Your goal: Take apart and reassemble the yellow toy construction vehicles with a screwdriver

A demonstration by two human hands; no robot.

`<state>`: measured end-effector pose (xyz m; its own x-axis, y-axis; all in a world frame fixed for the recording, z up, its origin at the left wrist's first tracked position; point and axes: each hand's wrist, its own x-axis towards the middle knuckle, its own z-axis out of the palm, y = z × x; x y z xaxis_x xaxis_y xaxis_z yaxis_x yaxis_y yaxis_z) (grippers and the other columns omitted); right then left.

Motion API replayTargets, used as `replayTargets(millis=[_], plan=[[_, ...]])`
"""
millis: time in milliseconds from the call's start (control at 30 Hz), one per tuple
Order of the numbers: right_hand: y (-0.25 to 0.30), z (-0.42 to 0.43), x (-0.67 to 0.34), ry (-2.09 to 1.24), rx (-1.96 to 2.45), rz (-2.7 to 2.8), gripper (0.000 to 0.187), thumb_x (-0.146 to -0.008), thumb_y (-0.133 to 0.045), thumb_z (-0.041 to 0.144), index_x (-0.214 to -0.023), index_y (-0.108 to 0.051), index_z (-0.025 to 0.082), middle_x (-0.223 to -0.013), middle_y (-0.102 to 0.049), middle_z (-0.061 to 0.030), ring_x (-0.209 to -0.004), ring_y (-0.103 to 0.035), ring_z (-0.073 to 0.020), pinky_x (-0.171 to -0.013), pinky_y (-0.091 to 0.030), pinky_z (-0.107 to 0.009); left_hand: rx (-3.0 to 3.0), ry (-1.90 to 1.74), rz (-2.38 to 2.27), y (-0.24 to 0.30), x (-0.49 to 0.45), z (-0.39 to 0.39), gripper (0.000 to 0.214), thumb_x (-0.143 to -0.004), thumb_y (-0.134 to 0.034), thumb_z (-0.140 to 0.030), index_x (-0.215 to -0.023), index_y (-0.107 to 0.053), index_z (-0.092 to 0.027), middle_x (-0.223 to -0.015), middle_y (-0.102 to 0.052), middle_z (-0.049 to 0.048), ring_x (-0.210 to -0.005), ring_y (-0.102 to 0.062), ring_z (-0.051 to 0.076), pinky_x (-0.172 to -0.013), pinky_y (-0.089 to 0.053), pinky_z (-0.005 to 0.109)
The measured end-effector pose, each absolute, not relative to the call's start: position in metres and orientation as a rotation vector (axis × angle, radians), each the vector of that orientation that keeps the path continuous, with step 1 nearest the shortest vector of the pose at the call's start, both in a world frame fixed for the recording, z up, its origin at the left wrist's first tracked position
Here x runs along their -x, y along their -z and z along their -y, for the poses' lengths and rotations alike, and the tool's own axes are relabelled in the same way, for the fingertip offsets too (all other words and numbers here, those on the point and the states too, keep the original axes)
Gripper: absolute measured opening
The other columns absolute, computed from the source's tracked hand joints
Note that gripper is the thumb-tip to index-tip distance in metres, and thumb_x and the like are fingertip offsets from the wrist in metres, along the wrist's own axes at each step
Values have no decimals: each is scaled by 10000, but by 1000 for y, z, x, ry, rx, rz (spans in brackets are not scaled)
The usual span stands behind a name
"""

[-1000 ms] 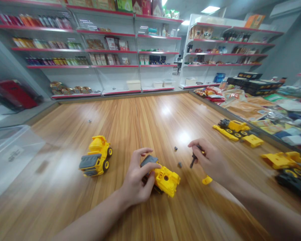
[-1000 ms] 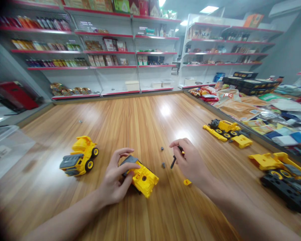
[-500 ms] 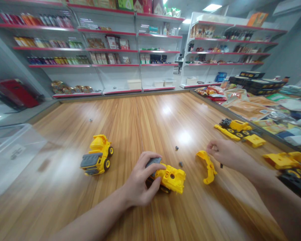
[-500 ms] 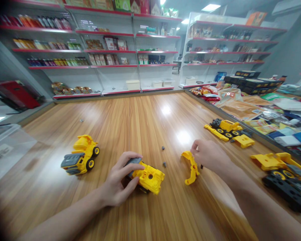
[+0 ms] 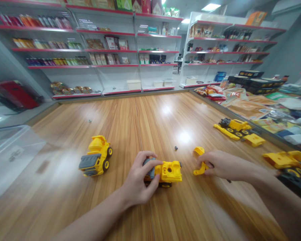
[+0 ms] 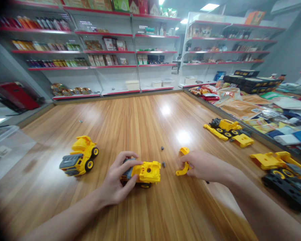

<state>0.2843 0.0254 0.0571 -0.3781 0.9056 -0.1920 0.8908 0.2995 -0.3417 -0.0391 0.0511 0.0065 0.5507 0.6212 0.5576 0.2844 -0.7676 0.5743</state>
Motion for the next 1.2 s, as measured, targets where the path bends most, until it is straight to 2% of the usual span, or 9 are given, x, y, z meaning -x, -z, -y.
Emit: replayTargets(millis=[133, 300, 367, 467, 600, 733, 833, 967, 1200], plan=[[-55, -28, -274, -508, 1693, 2452, 219, -837, -570, 137, -929, -725, 261, -885, -703, -35, -849, -661, -228, -735, -434, -310, -2398, -1090, -696, -11, 40, -50, 453, -768, -613, -125, -1215, -581, -190, -1200, -520, 135, -1107, -502, 288, -937, -458, 471], [-49, -31, -269, -347, 1554, 2269, 222, -885, -521, 150, -1034, -674, 211, -1011, -632, -75, -910, -628, -206, -815, -458, -317, -2448, -1112, -598, -12, 42, -51, 492, -752, -627, -135, -1238, -571, -187, -1254, -535, 144, -1135, -488, 306, -966, -428, 511], [-48, -33, -267, -331, 1545, 2219, 196, -898, -532, 190, -1039, -667, 210, -967, -632, -64, -861, -626, -191, -777, -459, -303, -2448, -1110, -581, -12, 42, -52, 492, -757, -634, -143, -1243, -568, -184, -1259, -540, 146, -1138, -492, 304, -971, -427, 512], [-46, -33, -265, -341, 1630, 2108, 165, -902, -543, 244, -1020, -656, 217, -793, -639, -19, -706, -605, -169, -656, -435, -276, -2438, -1104, -588, -10, 40, -53, 473, -771, -642, -159, -1237, -570, -191, -1246, -551, 146, -1135, -504, 300, -965, -435, 507], [-47, -34, -265, -507, 1690, 1912, 162, -907, -514, 300, -992, -616, 208, -651, -654, 11, -613, -592, -170, -599, -429, -277, -2423, -1112, -575, -7, 39, -54, 472, -769, -656, -148, -1233, -572, -179, -1230, -546, 149, -1129, -512, 289, -962, -444, 483], [-55, -35, -264, -694, 1741, 1745, 184, -861, -565, 327, -969, -635, 195, -692, -729, -14, -546, -563, -152, -514, -389, -259, -2417, -1106, -567, -7, 40, -54, 477, -769, -658, -141, -1236, -569, -177, -1229, -534, 148, -1129, -511, 284, -963, -448, 474], [-58, -37, -263, -894, 1742, 1542, 230, -806, -632, 359, -948, -663, 180, -777, -763, -47, -433, -454, -101, -413, -304, -228, -2417, -1098, -570, -7, 40, -53, 475, -778, -653, -150, -1243, -566, -191, -1228, -534, 148, -1125, -511, 288, -954, -454, 480], [-49, -42, -263, -1013, 1743, 1398, 349, -836, -576, 464, -884, -685, 135, -795, -764, -105, -356, -344, -57, -354, -231, -211, -2407, -1097, -581, -7, 40, -52, 461, -790, -642, -168, -1243, -567, -207, -1226, -541, 148, -1118, -521, 297, -943, -463, 490], [-40, -45, -259, -882, 1791, 1348, 311, -802, -636, 452, -826, -689, 147, -743, -745, -93, -474, -499, -103, -416, -307, -208, -2390, -1090, -574, -5, 40, -52, 483, -784, -640, -148, -1257, -561, -200, -1226, -521, 151, -1135, -518, 292, -955, -475, 478]])
